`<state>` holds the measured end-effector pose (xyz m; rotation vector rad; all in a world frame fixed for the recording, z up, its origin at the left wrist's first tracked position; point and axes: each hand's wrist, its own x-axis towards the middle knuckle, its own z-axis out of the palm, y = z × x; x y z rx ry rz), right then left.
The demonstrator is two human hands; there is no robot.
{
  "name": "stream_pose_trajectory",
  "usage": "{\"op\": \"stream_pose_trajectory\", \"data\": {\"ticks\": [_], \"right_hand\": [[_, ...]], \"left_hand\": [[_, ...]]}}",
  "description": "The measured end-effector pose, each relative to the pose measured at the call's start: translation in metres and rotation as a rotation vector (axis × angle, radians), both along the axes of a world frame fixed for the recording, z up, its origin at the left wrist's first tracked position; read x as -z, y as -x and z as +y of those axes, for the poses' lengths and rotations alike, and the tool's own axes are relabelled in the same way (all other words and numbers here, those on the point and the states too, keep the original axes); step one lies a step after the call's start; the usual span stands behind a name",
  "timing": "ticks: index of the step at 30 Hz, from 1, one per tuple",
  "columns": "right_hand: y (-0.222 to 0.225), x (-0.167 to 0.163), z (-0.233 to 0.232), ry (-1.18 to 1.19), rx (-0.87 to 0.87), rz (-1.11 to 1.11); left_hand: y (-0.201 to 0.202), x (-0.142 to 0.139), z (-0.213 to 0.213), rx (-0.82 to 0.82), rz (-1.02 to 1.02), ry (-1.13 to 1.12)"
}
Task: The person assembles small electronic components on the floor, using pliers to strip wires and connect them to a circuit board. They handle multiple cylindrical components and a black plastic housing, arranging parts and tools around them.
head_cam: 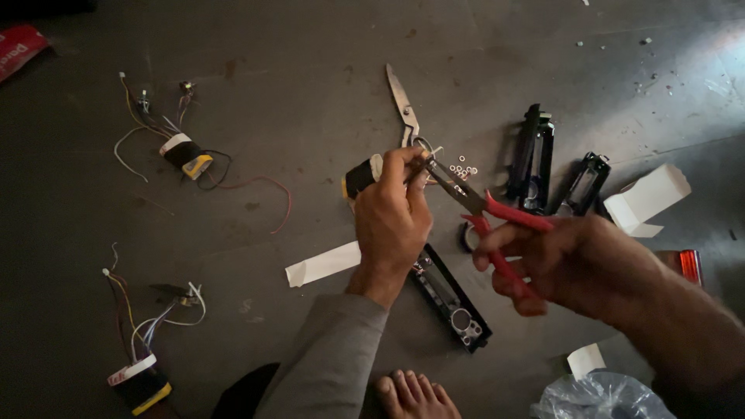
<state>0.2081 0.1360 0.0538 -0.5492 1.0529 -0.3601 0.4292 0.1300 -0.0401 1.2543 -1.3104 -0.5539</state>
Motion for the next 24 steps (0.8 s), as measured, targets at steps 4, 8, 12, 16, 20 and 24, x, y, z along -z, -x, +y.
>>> {"op": "stream_pose_trajectory", "data": {"ticks": [4,8,12,16,20,24], "right_hand": [[0.003,-0.001,0.004,0.107,-0.119,0.083],[-0.014,0.003,0.021,0.517,-0.325,0.768],[-0.031,0.006,0.036,1.223,-0.483,1.172],[-0.039,0.005,0.041,1.375,-0.472,1.251],[-0.043,0.006,0.041,1.436,-0.506,1.315],[-0.045,0.009,0.040,1.431,-0.534,1.342]], "left_hand": [[0.002,-0.001,0.001,-0.025,0.004,0.060],[0.000,0.000,0.000,-0.013,0.007,0.049],[0.000,0.001,-0.001,-0.023,0.011,0.038],[0.001,0.001,-0.002,-0.007,0.003,0.022],[0.001,0.003,-0.002,-0.005,-0.010,0.000],[0.002,0.005,-0.004,-0.009,-0.031,0.006]]}}
